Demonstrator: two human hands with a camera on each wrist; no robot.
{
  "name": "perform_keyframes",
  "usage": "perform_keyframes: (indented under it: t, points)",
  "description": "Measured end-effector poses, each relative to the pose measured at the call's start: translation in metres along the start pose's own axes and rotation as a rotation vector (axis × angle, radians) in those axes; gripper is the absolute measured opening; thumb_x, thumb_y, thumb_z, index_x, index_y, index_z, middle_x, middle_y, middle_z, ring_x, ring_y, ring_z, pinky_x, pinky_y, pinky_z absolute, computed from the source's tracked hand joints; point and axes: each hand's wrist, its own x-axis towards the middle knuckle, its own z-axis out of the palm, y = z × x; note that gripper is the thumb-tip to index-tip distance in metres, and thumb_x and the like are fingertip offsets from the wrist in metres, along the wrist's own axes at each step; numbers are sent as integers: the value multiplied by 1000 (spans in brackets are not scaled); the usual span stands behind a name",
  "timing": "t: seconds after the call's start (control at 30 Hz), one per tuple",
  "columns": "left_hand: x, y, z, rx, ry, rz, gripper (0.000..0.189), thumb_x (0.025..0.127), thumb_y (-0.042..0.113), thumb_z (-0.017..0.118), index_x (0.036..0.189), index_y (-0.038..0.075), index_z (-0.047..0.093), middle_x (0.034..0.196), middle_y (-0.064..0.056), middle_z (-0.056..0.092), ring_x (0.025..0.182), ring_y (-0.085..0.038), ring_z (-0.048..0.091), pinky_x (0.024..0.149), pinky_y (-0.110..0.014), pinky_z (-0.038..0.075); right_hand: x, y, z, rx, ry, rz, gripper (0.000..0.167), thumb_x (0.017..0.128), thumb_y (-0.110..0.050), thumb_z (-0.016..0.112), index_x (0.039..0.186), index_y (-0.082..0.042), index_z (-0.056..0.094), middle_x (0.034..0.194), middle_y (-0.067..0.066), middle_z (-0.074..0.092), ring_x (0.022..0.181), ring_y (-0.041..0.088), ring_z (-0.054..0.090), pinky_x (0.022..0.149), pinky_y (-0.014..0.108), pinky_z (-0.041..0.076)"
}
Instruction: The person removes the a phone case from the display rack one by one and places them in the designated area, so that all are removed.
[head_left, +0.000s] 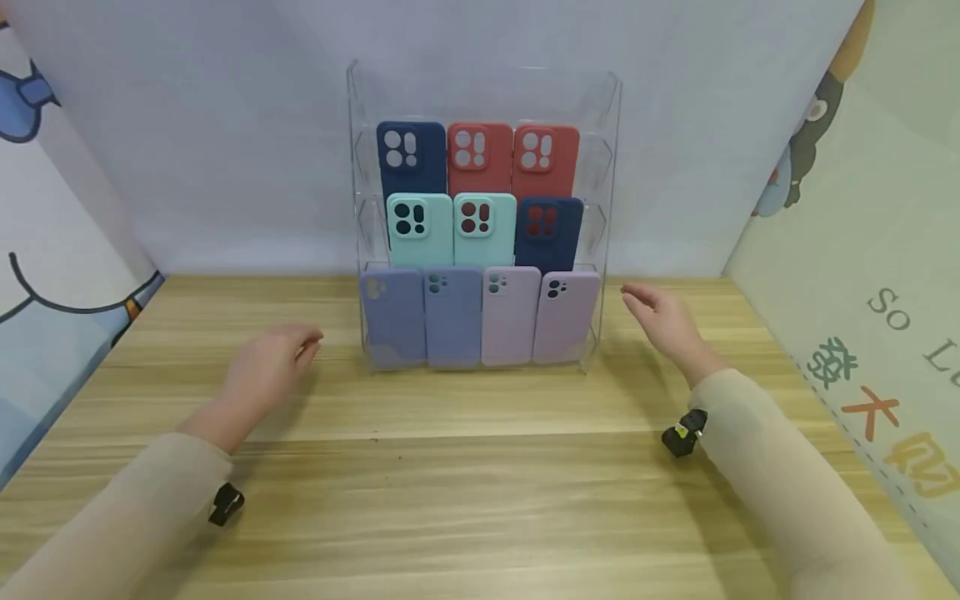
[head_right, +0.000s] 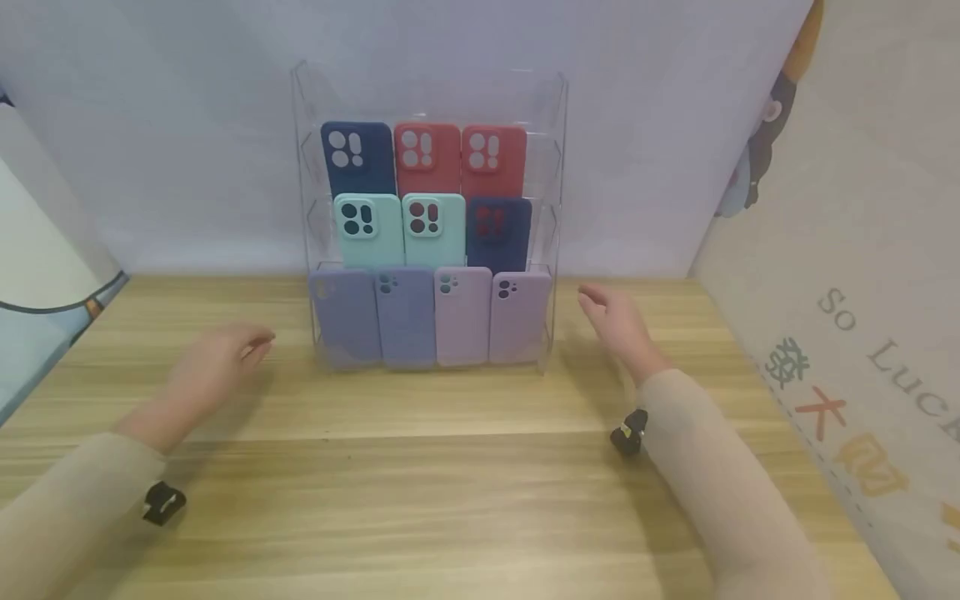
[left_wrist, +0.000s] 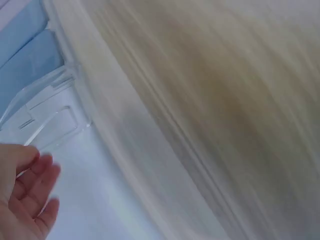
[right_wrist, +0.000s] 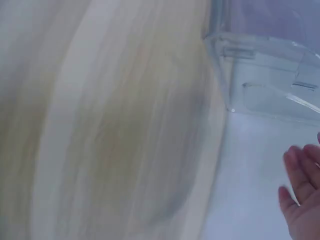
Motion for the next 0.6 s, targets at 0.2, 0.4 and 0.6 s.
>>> perform_keyframes:
  t: [0.2,0.4,0.6]
  points:
    - [1,7,-7,-107,111,-73,15,90,16,63,91,2,67,77,-10,67,63,-22,60,55,-39,49,17,-13,2,227,214,16,39,96,-31,52,108,5,63,99,10,68,90,13,61,88,37,46]
    - [6,15,-10,-208,148,-84,29,97,24,52,79,6,64,65,-2,62,51,-15,51,48,-31,41,35,-30,8,507,185,35,56,98,-41,43,130,4,50,125,12,57,111,18,55,98,39,42]
    - [16,31,-11,-354,219,-90,23,97,16,52,109,-1,63,96,-15,68,85,-29,64,69,-43,53,49,-42,14,583,-10,68,75,95,-58,28,148,-5,20,150,16,24,136,32,26,109,44,27]
